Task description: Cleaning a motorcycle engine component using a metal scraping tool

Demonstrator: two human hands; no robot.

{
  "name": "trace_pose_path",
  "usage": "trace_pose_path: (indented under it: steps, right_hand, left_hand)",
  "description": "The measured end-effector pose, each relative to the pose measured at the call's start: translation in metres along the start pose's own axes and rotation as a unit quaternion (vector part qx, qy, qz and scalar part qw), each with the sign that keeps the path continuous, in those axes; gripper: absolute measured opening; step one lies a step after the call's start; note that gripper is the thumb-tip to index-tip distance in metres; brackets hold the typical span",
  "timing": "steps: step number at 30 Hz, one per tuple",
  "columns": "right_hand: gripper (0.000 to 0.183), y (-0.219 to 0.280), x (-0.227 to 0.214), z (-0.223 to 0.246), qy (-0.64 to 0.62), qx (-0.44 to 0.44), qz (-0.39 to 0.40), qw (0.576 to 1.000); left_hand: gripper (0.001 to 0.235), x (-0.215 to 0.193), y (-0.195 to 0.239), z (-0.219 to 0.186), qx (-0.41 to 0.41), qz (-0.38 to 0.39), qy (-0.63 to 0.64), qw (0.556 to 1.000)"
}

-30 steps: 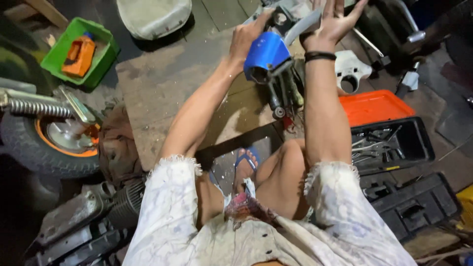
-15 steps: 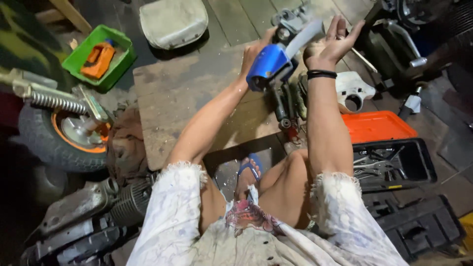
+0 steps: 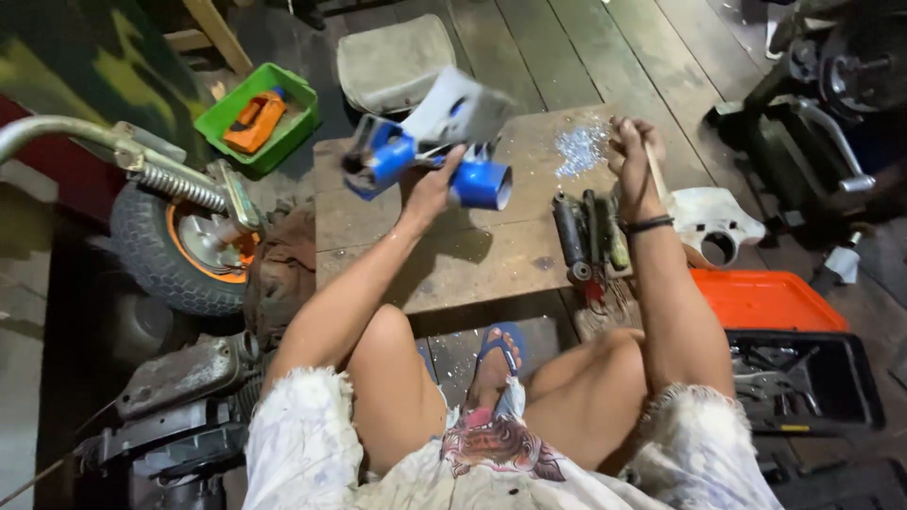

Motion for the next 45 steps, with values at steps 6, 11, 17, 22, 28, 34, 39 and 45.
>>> trace_pose_path:
  steps: [6, 11, 17, 22, 28, 34, 39, 45]
  right_hand:
    - [0.047, 0.034, 0.026, -0.003, 0.118, -0.013, 0.075, 0.990]
    - [0.049, 0.039, 0.026, -0.023, 0.294, 0.000, 0.157, 0.943]
    - [0.038, 0.047, 0.037, -0.074, 0.381, 0.006, 0.197, 0.903]
    - [0.039, 0.062, 0.043, -0.065, 0.402, 0.006, 0.202, 0.893]
    - [0.035, 0.062, 0.015, -0.076, 0.379, 0.015, 0.182, 0.907]
    - [0.047, 0.033, -0.011, -0.088, 0.372, -0.086, 0.160, 0.910]
    - [0.045, 0.027, -0.007, -0.106, 0.390, -0.143, 0.153, 0.896]
    - [0.057, 0.021, -0.004, -0.075, 0.398, -0.203, 0.121, 0.887]
  left_hand:
    - [0.043, -0.071, 0.022, 0.058, -0.036, -0.298, 0.144, 0.943]
    - [0.056, -0.076, 0.019, 0.099, -0.116, -0.294, 0.148, 0.937]
    - [0.056, -0.074, 0.020, 0.091, -0.137, -0.280, 0.147, 0.939]
    - [0.059, -0.067, 0.025, 0.079, -0.145, -0.265, 0.147, 0.942]
    - [0.062, -0.066, 0.025, 0.083, -0.148, -0.258, 0.137, 0.945]
    - [0.063, -0.065, 0.026, 0.078, -0.157, -0.258, 0.139, 0.943]
    - [0.070, -0.064, 0.021, 0.089, -0.166, -0.247, 0.112, 0.948]
    - [0.071, -0.065, 0.034, 0.080, -0.169, -0.244, 0.132, 0.946]
Point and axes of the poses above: each hand's wrist, its own y-axis away from the middle knuckle, its own x-axis out of the palm, z = x × y, the point moved 10 cm from there along -y, towards the middle knuckle, and after that the axes turned 9 degrees about -y, right-handed, at the moved point
